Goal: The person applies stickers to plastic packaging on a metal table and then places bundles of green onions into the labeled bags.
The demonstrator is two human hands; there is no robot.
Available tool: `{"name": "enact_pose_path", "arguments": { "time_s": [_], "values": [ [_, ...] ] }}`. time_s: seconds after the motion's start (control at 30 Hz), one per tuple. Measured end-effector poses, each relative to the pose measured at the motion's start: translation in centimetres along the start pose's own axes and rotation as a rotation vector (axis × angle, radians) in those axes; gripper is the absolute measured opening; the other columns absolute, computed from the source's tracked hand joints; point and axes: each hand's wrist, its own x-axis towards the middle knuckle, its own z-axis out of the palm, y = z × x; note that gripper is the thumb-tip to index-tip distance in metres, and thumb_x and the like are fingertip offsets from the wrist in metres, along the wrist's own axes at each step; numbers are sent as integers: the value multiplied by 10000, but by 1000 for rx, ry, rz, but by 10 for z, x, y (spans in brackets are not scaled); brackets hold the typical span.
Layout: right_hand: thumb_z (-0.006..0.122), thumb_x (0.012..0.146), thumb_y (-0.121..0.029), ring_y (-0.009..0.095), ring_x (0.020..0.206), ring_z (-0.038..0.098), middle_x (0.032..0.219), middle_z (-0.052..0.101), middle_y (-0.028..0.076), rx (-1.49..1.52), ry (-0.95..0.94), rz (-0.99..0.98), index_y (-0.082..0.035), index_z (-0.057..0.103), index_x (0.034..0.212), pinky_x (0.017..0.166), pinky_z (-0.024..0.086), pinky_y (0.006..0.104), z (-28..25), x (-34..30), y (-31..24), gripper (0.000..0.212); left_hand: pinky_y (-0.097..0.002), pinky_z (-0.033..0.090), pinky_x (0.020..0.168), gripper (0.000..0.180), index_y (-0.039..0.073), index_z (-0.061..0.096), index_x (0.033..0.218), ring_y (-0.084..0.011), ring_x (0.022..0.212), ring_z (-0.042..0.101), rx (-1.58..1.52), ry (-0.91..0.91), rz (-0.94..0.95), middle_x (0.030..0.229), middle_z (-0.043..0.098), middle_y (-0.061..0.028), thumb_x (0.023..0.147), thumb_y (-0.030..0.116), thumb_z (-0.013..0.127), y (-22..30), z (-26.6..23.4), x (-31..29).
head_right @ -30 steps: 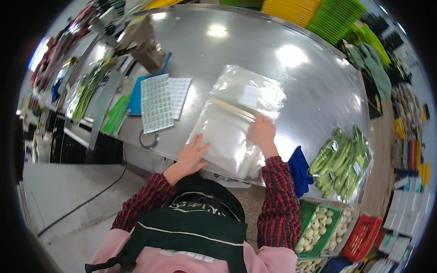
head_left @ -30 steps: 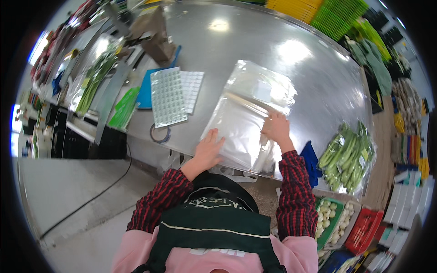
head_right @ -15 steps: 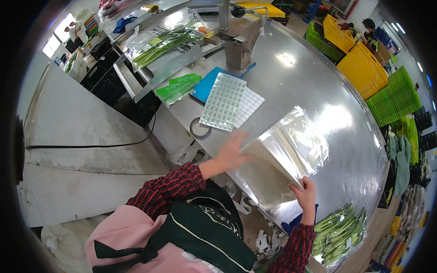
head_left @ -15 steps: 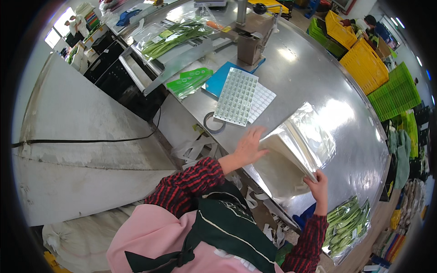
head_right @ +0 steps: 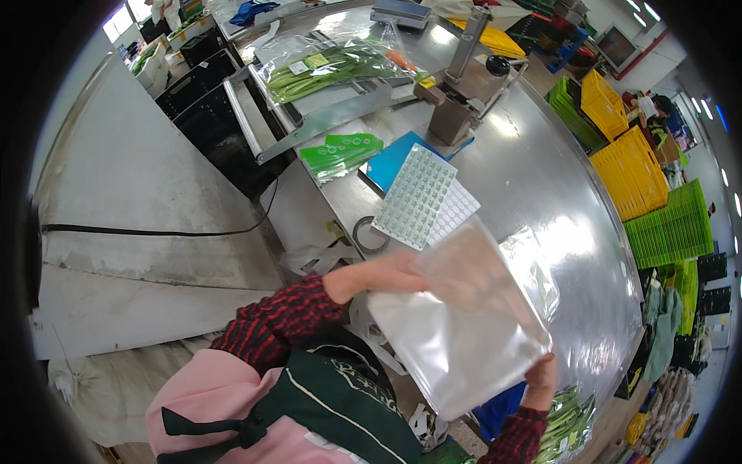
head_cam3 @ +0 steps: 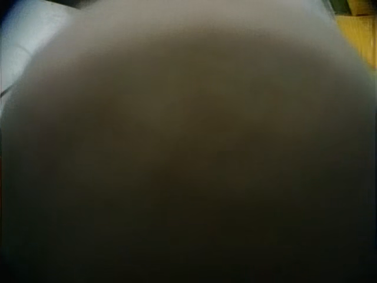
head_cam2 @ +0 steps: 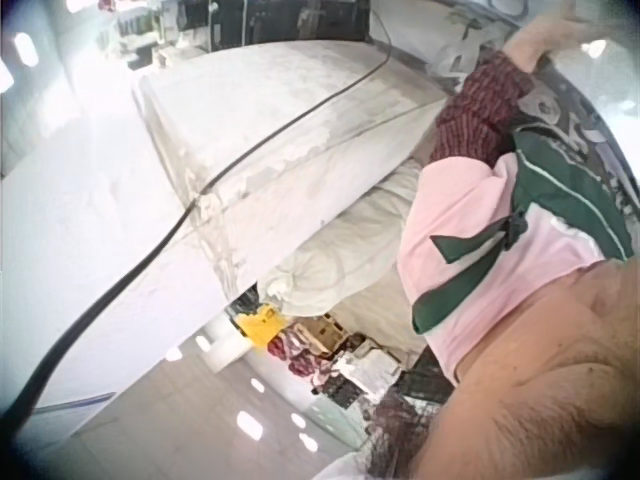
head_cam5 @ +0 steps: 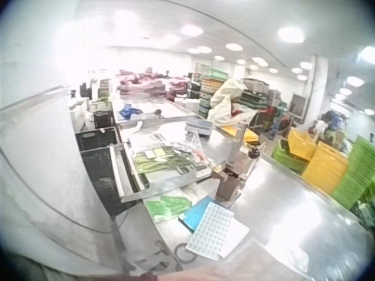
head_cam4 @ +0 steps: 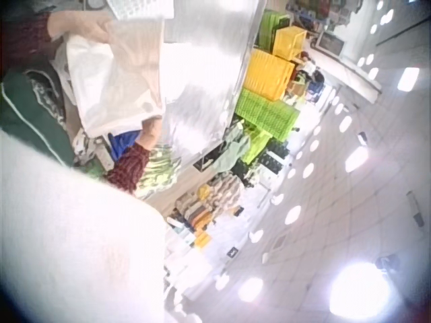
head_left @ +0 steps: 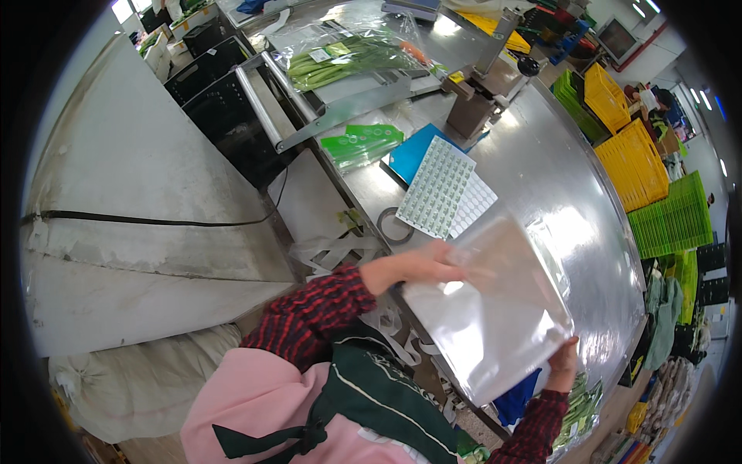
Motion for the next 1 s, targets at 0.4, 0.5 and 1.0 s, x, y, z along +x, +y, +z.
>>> {"name": "enact_pose_path", "arguments": {
  "time_s": [0.4, 0.5, 1.0],
  "values": [
    [684, 809, -11, 275, 1057, 620, 1230, 568, 154, 5, -221, 190, 42, 394, 1357, 902, 540, 389, 242, 201, 128, 622, -327, 512, 820, 340, 5, 617, 1132, -177, 938, 633, -712, 555, -86, 1022, 660, -72, 955, 295, 629, -71, -238, -87],
    [686, 806, -6, 275, 1086, 605, 1254, 552, 155, 94, -280, 184, 36, 391, 1359, 929, 525, 403, 267, 248, 144, 628, -342, 537, 825, 411, 29, 543, 1155, -255, 1024, 626, -865, 840, -62, 1182, 590, -179, 918, 336, 677, -111, -284, -128],
    [704, 809, 9, 300, 1065, 621, 1208, 594, 135, 212, -196, 323, -14, 469, 1313, 928, 535, 447, 303, 327, 209, 557, -353, 583, 730, 367, 20, 592, 1101, -329, 883, 699, -905, 1192, -45, 1004, 672, -175, 930, 339, 654, -126, -379, -135]
  ]
}}
